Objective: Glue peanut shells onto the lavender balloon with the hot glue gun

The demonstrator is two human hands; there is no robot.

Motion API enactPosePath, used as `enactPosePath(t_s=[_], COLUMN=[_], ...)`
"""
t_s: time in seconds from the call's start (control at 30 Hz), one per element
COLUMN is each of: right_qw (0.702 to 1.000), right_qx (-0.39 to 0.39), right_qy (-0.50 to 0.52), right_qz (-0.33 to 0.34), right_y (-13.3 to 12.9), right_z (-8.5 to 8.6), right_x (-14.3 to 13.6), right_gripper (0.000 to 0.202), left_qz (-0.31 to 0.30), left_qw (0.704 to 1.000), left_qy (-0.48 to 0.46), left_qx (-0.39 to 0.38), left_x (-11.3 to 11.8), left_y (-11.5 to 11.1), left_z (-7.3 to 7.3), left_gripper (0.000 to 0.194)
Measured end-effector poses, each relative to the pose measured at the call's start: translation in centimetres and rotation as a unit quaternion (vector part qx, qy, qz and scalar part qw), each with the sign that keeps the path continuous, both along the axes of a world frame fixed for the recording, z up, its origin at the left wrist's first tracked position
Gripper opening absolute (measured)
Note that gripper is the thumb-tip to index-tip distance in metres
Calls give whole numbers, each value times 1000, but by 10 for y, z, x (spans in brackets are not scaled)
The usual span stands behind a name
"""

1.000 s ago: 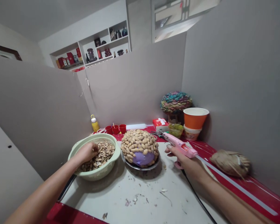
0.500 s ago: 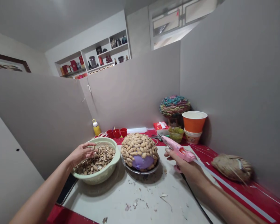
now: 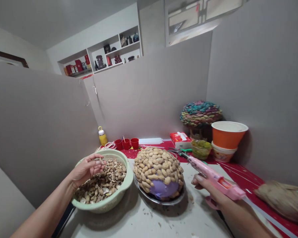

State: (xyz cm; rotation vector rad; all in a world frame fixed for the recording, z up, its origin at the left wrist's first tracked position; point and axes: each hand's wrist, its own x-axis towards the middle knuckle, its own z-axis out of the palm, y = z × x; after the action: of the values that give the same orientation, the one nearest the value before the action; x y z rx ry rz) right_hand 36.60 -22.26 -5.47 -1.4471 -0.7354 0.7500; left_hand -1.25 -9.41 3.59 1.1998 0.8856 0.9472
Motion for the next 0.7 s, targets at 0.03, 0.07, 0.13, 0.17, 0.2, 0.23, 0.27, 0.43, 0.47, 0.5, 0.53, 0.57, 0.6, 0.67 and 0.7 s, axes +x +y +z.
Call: enactPosePath(t_s=[0.03,0.07,0.13,0.17,0.2,0.23,0.27,0.43,0.47,0.5,0.53,0.57,0.6,0.67,0.7], right_qw=[1000,1000,1000,1000,999,999,999,999,999,999,999,998,998,998,997], right_qx=[-2,-3,3,9,15,21,26,46,46,45,45,47,49,57,60], right_qy=[-1,-4,-15,-23,-29,-29,-25,8,5,4,3,2,0,-9,-16], right_qz=[-2,-3,-1,-2,-1,-3,-2,13,15,18,24,30,37,38,37], right_y=[-1,-1,0,1,3,5,7,13,13,13,12,12,12,13,13], right_z=[1,2,1,0,-1,-4,-6,-14,-14,-14,-14,-14,-15,-17,-19], right_x=[-1,-1,0,1,2,4,6,12,12,12,12,12,11,11,12], right_gripper=[43,41,36,34,33,33,34,39,39,40,41,42,43,44,43], left_qz=[4,8,12,13,14,16,33,72,56,35,7,-21,-52,-86,-95], left_qw=[1000,1000,1000,1000,1000,1000,999,997,998,999,1000,999,998,996,995], left_qy=[0,-1,-4,-7,-10,-12,-14,8,15,18,22,23,23,12,8], left_qx=[-2,-4,-6,-6,-6,-8,-6,7,6,11,12,11,7,-4,-11], left_x=[0,0,0,0,2,4,7,35,42,49,57,64,72,87,95], left_y=[0,1,0,-1,-3,-5,-9,-46,-55,-63,-71,-79,-85,-93,-95], left_z=[1,1,4,6,9,11,13,12,8,3,-3,-9,-14,-24,-28], left_gripper=[33,32,32,31,31,31,31,35,33,31,28,25,22,21,22])
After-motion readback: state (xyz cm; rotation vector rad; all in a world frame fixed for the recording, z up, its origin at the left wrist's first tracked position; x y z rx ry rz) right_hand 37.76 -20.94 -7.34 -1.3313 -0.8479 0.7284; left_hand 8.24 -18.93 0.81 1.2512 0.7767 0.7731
